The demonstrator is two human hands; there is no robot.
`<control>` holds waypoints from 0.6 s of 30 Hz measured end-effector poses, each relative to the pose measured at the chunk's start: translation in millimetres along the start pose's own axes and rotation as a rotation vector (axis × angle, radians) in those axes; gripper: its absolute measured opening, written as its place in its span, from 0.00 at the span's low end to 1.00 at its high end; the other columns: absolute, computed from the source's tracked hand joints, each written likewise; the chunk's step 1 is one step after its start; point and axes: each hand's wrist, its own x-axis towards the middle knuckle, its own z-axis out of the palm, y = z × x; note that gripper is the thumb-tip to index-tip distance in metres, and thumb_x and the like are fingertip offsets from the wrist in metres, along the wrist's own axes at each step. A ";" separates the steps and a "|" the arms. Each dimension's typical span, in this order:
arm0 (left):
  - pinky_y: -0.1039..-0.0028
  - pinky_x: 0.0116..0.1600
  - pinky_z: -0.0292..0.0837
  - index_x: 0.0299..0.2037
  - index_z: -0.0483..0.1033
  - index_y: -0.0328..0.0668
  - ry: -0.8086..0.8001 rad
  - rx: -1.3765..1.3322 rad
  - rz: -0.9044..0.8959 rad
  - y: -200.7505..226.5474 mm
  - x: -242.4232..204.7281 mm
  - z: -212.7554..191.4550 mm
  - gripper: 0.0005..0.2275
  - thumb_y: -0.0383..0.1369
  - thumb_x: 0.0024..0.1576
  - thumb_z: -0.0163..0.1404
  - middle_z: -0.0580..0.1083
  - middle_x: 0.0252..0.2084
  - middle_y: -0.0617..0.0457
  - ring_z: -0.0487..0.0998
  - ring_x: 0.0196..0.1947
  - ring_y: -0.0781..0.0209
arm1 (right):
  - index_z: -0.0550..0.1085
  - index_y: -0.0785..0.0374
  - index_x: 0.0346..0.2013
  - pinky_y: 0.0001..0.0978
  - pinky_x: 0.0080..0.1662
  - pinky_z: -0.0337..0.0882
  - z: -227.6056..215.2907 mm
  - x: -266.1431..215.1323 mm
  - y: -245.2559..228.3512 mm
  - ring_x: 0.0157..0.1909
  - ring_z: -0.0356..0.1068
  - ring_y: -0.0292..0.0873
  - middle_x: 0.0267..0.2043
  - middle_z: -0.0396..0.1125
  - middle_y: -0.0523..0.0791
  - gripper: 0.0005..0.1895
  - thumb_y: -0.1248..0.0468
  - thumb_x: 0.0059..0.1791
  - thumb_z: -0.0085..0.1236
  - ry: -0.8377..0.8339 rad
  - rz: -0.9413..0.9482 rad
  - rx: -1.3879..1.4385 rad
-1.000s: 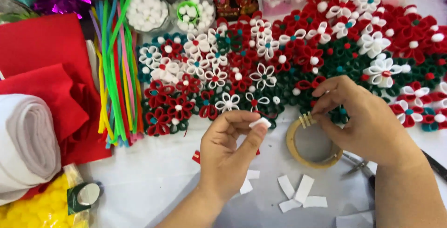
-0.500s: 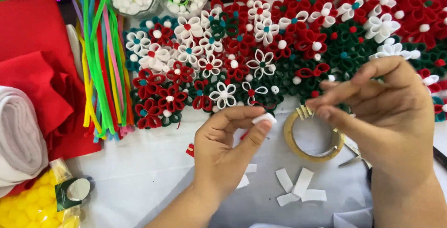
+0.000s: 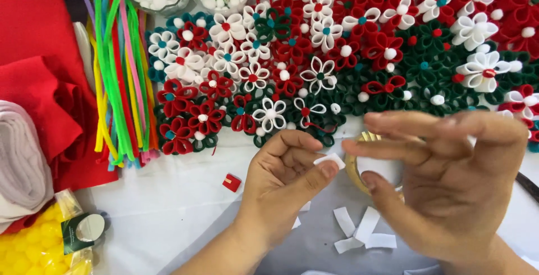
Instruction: Cutting small strips of white fabric and assembling them into decorative shapes using tape and scissors.
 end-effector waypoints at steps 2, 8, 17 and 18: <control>0.78 0.41 0.73 0.43 0.75 0.39 -0.013 -0.018 0.010 -2.3 0.5 -2.1 0.10 0.22 0.54 0.61 0.81 0.32 0.51 0.80 0.33 0.67 | 0.50 0.57 0.58 0.44 0.57 0.93 0.5 -4.5 3.5 0.64 0.73 0.54 0.56 0.66 0.62 0.37 0.82 0.43 0.57 -0.002 -0.050 -0.032; 0.80 0.40 0.73 0.40 0.75 0.40 0.017 -0.029 -0.011 -1.6 0.6 -1.3 0.09 0.22 0.53 0.61 0.79 0.31 0.54 0.80 0.33 0.69 | 0.51 0.59 0.58 0.34 0.47 0.94 -5.9 -9.7 13.2 0.54 0.80 0.53 0.52 0.65 0.60 0.36 0.78 0.43 0.59 0.039 -0.161 -0.122; 0.79 0.44 0.75 0.40 0.76 0.42 0.045 0.025 0.037 -1.8 11.0 -3.8 0.10 0.25 0.53 0.63 0.81 0.32 0.54 0.80 0.34 0.70 | 0.65 0.69 0.56 0.55 0.65 0.76 -76.7 8.7 -0.9 0.64 0.71 0.67 0.63 0.62 0.66 0.28 0.70 0.46 0.70 -0.120 -0.342 -0.662; 0.80 0.43 0.74 0.40 0.76 0.42 0.067 0.020 0.052 -1.8 13.8 -4.0 0.09 0.23 0.54 0.62 0.81 0.31 0.56 0.80 0.34 0.70 | 0.73 0.76 0.52 0.66 0.71 0.65 -94.6 14.6 -15.1 0.70 0.64 0.76 0.68 0.62 0.75 0.25 0.67 0.47 0.73 -0.210 -0.327 -0.986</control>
